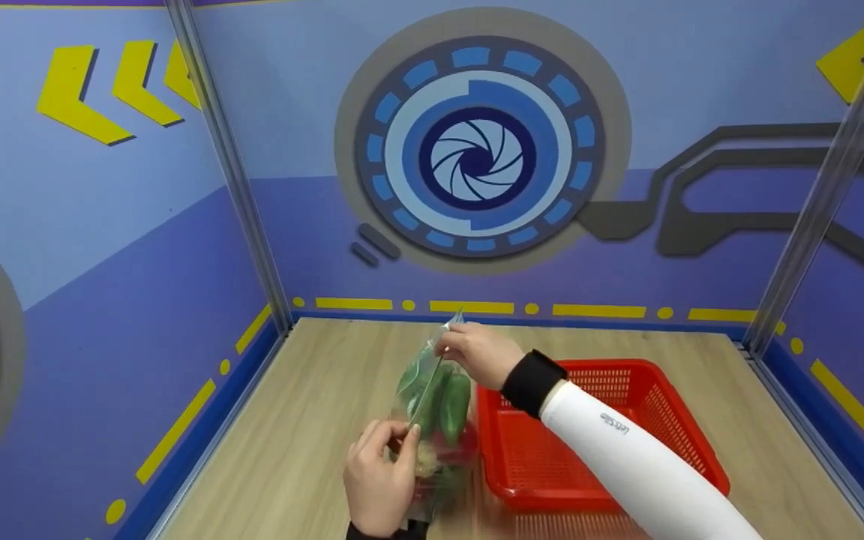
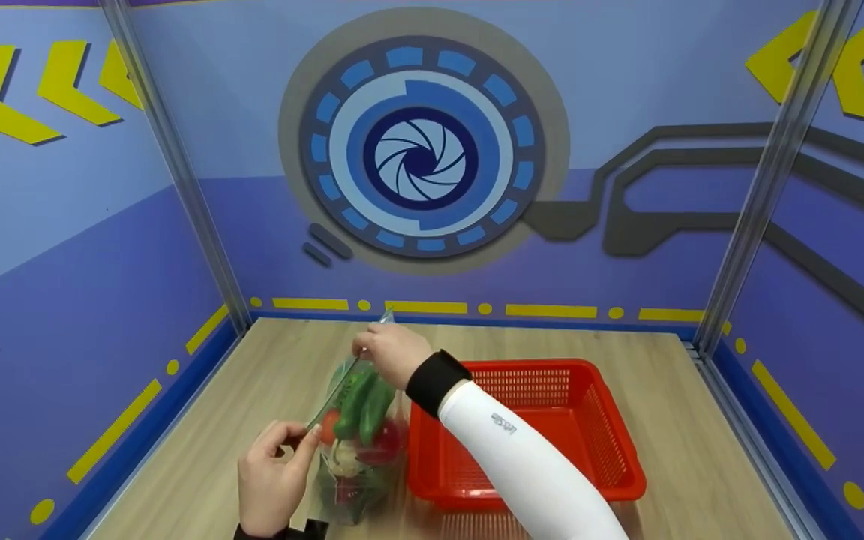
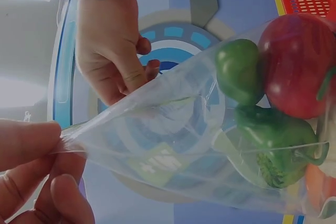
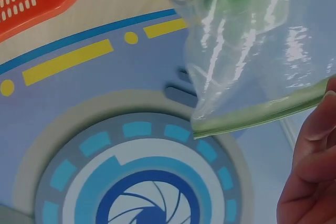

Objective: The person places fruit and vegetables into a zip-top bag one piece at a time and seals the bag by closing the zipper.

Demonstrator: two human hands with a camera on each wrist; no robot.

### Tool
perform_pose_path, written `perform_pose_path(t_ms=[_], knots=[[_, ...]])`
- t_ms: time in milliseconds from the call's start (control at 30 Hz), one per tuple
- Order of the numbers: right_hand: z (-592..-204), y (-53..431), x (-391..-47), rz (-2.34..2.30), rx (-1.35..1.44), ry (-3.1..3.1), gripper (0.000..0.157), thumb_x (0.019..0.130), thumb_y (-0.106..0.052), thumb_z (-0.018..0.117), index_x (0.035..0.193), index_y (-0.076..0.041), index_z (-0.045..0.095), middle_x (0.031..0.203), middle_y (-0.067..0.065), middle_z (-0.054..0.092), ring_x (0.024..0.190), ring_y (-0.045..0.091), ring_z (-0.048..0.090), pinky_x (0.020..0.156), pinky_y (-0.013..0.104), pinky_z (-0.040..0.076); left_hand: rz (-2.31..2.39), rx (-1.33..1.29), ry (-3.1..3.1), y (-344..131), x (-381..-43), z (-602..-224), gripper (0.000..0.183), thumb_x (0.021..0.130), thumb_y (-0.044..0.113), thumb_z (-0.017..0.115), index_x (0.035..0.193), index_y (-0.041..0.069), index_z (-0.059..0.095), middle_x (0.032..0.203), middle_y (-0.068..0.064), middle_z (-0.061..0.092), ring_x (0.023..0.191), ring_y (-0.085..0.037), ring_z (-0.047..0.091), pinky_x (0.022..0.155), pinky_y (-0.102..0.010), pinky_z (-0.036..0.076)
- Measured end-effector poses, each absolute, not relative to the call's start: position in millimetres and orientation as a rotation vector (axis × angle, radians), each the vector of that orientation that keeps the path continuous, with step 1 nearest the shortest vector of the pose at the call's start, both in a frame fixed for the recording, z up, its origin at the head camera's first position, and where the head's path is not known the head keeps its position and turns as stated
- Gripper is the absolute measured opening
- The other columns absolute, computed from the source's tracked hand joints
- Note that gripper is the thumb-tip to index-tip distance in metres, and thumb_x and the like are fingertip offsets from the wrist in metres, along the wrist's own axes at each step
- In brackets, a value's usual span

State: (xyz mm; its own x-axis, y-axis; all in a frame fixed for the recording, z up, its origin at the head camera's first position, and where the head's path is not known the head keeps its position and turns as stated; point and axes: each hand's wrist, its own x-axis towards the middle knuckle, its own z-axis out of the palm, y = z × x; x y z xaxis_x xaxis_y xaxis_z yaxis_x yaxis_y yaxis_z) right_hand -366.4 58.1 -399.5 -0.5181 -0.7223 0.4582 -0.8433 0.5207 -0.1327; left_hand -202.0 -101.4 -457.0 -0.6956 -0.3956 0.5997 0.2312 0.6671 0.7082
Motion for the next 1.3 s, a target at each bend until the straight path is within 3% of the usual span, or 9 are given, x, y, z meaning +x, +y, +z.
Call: perform_pose_path(t_ms=[367, 1000, 1167, 1300], knots=[[-406, 60, -390, 0.604, 1.064, -2.529, 0.014, 0.096, -0.004, 0.068, 0.108, -0.010, 0.073, 0.104, 0.008, 0.072, 0.098, 0.027, 0.072, 0.087, 0.040, 0.059, -1.056, 0.084, -2.079, -103, -201, -459, 0.021, 0.083, 0.007, 0.083, 0.074, 0.020, 0.069, 0.072, 0.012, 0.059, 0.066, -0.001, 0.052, 0.066, -0.025, 0.042], [-411, 75, -420, 0.684, 0.645, -2.665, 0.013, 0.103, -0.013, 0.060, 0.109, -0.014, 0.072, 0.107, 0.012, 0.069, 0.097, 0.035, 0.068, 0.086, 0.049, 0.055, -1.071, 0.099, -2.116, -99, -195, -454, 0.026, 0.080, 0.010, 0.086, 0.070, 0.023, 0.066, 0.070, 0.015, 0.059, 0.066, -0.001, 0.054, 0.069, -0.025, 0.038], [-415, 73, -415, 0.951, 0.631, -2.607, 0.020, 0.102, -0.007, 0.060, 0.120, -0.011, 0.067, 0.104, 0.012, 0.072, 0.094, 0.030, 0.071, 0.083, 0.044, 0.057, -1.132, 0.103, -2.106, -99, -196, -454, 0.023, 0.082, 0.009, 0.085, 0.073, 0.022, 0.069, 0.072, 0.013, 0.060, 0.066, 0.000, 0.054, 0.066, -0.024, 0.045], [-428, 70, -380, 1.311, 0.678, -2.448, 0.028, 0.100, 0.001, 0.059, 0.128, -0.004, 0.059, 0.093, 0.012, 0.070, 0.080, 0.020, 0.067, 0.072, 0.033, 0.057, -1.218, 0.193, -2.133, -99, -196, -453, 0.019, 0.086, 0.010, 0.082, 0.076, 0.020, 0.070, 0.076, 0.011, 0.060, 0.069, 0.000, 0.054, 0.065, -0.022, 0.048]])
